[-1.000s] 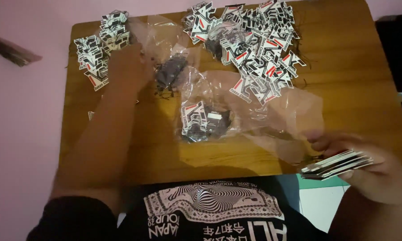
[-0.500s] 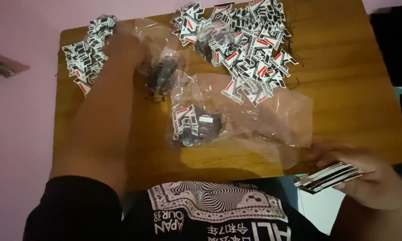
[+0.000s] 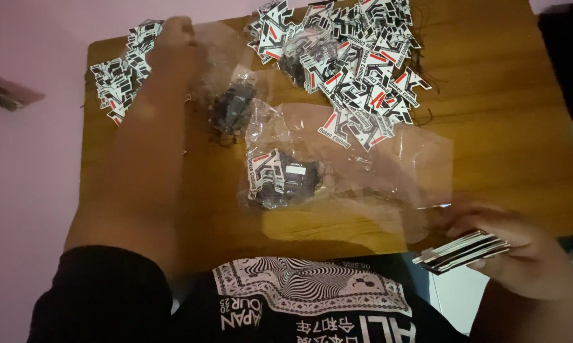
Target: Sorting and packaging clothing brand tags into small plastic bags on a wooden table.
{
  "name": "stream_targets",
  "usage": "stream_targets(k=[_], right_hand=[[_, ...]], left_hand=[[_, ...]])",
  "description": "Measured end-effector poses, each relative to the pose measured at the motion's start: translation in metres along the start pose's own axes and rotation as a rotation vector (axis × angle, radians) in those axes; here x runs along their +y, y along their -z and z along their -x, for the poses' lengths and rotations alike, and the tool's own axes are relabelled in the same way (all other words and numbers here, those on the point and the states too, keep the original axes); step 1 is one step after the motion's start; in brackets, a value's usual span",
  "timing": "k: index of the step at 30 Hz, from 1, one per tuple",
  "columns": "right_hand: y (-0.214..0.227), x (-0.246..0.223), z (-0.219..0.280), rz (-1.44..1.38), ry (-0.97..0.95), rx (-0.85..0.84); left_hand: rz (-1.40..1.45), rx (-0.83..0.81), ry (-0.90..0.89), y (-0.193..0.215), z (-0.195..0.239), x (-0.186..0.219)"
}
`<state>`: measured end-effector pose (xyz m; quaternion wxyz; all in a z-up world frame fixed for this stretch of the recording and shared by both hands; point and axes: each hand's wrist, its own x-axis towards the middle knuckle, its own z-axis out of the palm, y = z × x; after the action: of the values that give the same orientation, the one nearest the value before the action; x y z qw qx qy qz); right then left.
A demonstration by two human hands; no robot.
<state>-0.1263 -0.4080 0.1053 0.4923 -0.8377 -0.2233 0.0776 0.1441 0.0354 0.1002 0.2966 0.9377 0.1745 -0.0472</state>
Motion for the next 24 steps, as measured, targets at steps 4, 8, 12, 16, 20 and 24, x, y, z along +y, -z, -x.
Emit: stream_targets(k=[4, 8, 12, 16, 20, 24], right_hand=[[0.003, 0.006, 0.001, 0.01, 0.027, -0.005], [0.001, -0.002, -0.001, 0.037, 0.031, -0.006], [0.0, -0.001, 0.002, 0.049, 0.069, 0.014], [-0.006, -0.008, 0.005, -0.042, 0.11, 0.071], [-0.016, -0.025, 0.002, -0.024, 0.119, 0.221], [-0.03, -0.025, -0.007, 0.112, 0.246, 0.35]], left_hand=[[0.178, 0.102, -0.271, 0.011, 0.011, -0.005], [0.193, 0.232, -0.537, 0.009, -0.009, -0.027], [0.197, 0.229, -0.47, 0.034, 0.042, -0.009], [0.444, 0.276, -0.526, 0.04, 0.061, -0.008], [0.883, 0.21, -0.538, 0.041, 0.092, -0.002], [0.962, 0.33, -0.336, 0.029, 0.11, 0.001]])
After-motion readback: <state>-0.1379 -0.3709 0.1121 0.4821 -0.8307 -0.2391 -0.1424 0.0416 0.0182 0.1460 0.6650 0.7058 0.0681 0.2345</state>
